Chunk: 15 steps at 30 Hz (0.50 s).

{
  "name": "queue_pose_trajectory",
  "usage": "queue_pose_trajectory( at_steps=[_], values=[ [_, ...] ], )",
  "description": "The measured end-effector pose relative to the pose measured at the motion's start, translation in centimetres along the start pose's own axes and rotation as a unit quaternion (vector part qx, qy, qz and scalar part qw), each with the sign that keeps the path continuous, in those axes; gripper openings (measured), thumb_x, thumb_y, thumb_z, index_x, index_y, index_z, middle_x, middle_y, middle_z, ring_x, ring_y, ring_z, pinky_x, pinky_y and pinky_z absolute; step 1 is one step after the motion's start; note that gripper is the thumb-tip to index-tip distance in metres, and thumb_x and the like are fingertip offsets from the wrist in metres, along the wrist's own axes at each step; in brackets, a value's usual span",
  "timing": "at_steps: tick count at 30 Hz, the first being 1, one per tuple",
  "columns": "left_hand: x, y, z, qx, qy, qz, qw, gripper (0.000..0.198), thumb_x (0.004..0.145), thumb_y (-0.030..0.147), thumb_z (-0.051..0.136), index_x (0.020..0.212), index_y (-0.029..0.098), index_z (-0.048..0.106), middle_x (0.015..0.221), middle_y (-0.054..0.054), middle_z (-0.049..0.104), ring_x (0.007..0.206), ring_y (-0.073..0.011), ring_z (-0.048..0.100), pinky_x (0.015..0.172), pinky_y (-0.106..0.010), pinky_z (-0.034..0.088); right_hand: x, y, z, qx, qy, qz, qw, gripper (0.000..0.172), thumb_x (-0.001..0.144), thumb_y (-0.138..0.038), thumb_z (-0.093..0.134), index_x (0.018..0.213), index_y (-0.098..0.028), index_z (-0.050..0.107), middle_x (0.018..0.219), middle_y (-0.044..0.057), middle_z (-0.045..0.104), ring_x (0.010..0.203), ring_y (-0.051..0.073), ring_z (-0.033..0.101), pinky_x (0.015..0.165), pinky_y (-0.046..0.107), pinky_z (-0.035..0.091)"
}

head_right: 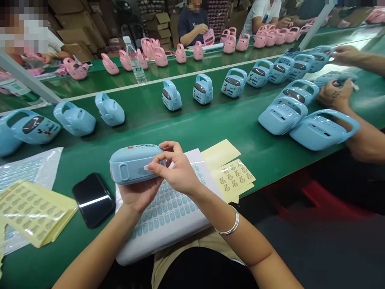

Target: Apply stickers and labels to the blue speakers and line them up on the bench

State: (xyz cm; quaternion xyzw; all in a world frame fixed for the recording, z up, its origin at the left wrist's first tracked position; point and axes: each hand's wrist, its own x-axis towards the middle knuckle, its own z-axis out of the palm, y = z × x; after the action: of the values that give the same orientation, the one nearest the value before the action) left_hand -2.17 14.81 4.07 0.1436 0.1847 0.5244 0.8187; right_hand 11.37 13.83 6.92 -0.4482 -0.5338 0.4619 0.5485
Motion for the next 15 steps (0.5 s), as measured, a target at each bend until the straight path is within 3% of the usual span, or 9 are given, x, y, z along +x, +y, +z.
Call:
queue_pose_trajectory(
  at_steps=[4, 10, 15],
  values=[
    [0.0, -0.1, 0.2, 0.000, -0.003, 0.008, 1.000, 0.062, 0.071, 0.069, 0.055, 0.115, 0.026, 0.058, 0.115, -0.006, 0.062, 0.123, -0.0298, 0.048, 0.093, -0.042, 0.048, 0.2, 0.2, 0.3, -0.013, 0.021, -0.010, 1.000, 0.037, 0.066, -0.057, 0.073, 0.064, -0.021, 0.064, 0.113, 0.006, 0.047, 0.109, 0.022, 0.048, 0.089, 0.038, 0.047],
    [0.0, -0.1, 0.1, -0.017, -0.024, -0.001, 1.000, 0.067, 0.070, 0.070, 0.055, 0.120, 0.025, 0.057, 0.114, -0.007, 0.064, 0.117, -0.0275, 0.054, 0.092, -0.038, 0.049, 0.1, 0.8, 0.7, -0.063, 0.071, -0.062, 0.994, 0.036, 0.072, -0.057, 0.068, 0.067, -0.022, 0.064, 0.108, 0.006, 0.048, 0.097, 0.019, 0.052, 0.088, 0.040, 0.048],
    [-0.1, 0.0, -0.3, -0.012, -0.035, -0.006, 0.999, 0.065, 0.072, 0.072, 0.052, 0.116, 0.025, 0.061, 0.108, -0.007, 0.067, 0.110, -0.0256, 0.059, 0.090, -0.036, 0.051, -0.5, 1.5, 1.6, -0.194, 0.157, -0.166, 0.954, 0.022, 0.082, -0.042, 0.062, 0.070, -0.024, 0.064, 0.106, 0.007, 0.049, 0.100, 0.024, 0.050, 0.092, 0.046, 0.043]
  ],
)
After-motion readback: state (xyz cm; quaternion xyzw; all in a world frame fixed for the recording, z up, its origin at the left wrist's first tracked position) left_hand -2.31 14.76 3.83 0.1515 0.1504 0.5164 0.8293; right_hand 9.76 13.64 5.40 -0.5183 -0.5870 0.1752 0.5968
